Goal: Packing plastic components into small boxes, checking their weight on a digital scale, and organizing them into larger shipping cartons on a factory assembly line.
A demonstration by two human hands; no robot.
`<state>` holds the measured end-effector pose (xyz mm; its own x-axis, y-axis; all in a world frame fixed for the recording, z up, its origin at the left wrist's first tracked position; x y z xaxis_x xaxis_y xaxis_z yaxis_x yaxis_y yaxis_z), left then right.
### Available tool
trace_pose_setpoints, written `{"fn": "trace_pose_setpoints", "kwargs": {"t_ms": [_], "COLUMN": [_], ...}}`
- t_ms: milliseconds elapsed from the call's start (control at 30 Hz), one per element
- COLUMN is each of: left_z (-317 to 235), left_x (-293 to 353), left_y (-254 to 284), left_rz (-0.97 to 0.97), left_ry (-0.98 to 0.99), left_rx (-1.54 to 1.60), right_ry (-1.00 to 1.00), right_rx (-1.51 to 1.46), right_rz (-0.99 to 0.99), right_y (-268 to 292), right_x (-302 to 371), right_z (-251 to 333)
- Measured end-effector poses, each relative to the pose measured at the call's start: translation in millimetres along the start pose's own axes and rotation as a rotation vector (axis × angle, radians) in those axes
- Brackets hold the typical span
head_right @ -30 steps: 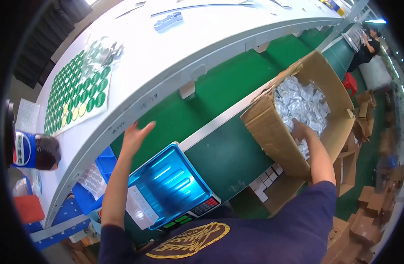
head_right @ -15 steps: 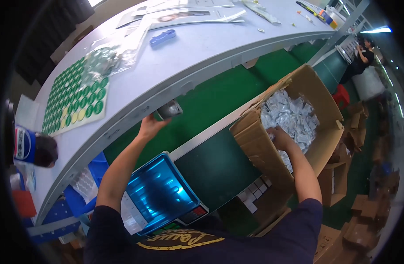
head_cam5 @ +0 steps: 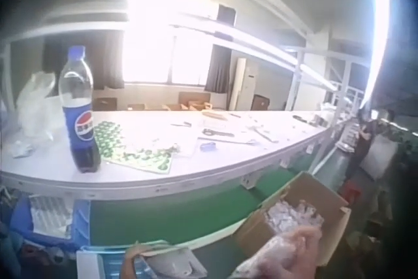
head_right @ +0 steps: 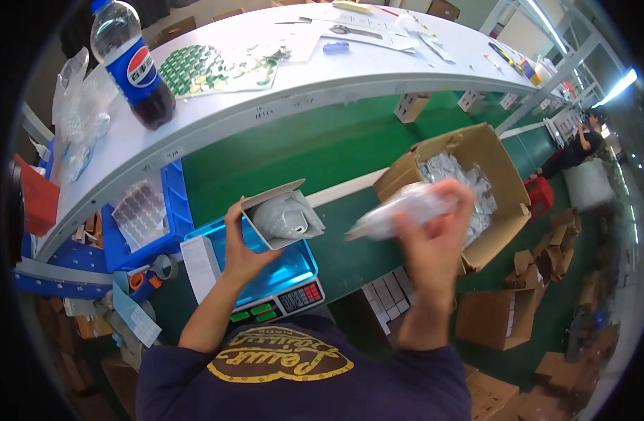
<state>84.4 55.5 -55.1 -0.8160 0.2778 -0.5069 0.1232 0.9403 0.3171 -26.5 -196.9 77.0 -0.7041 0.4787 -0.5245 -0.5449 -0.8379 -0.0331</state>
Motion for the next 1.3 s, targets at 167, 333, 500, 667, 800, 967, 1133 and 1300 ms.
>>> {"fn": "trace_pose_setpoints", "kwargs": {"t_ms": [167,333,500,667,800,967,1133,1300], "left_z": [-41.5,-40.9,-50.1,-39.0,-33.9,-32.3,-41.8,-25.1], "left_x": [47.0,77.5,90.1,107.9,113.1,110.0,106.5,119.7], "left_y": [-7.3,-4.2,6.8,10.5,10.9,16.0,14.0,19.9], "left_rz": [-0.083,-0.128,-0.071,-0.04,-0.034,-0.022,-0.037,-0.038], "left_ry": [-0.095,0.09,0.012,0.089,0.173,0.162,0.0,-0.038], "left_rx": [0.014,0.041,0.011,0.03,0.12,0.096,0.101,0.202], "right_ry": [0.232,0.341,0.3,0.034,0.012,0.008,0.192,0.186], "right_rx": [0.282,0.414,0.608,0.213,-0.101,-0.011,0.778,0.785], "right_rz": [0.073,0.396,0.632,0.687,0.159,0.37,0.64,0.679], "right_y": [-80.2,-98.8,-84.0,-73.0,-50.2,-39.9,-71.8,-61.3], "right_x": [55.3,85.3,95.6,93.8,95.1,105.5,107.2,95.0], "right_z": [32.3,40.1,44.5,33.2,32.6,64.6,62.7,53.7]}}
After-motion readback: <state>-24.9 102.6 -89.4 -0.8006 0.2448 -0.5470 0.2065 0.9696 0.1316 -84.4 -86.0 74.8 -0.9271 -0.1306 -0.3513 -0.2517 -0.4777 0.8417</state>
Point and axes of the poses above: each hand's wrist, its own x-axis away from the middle knuckle, its own y-axis out of the back of the hand, z = x × y, the point moved 4 cm from there along -x, towards the middle knuckle, and after that the axes turned 2 degrees about y, right-handed, at the moved point
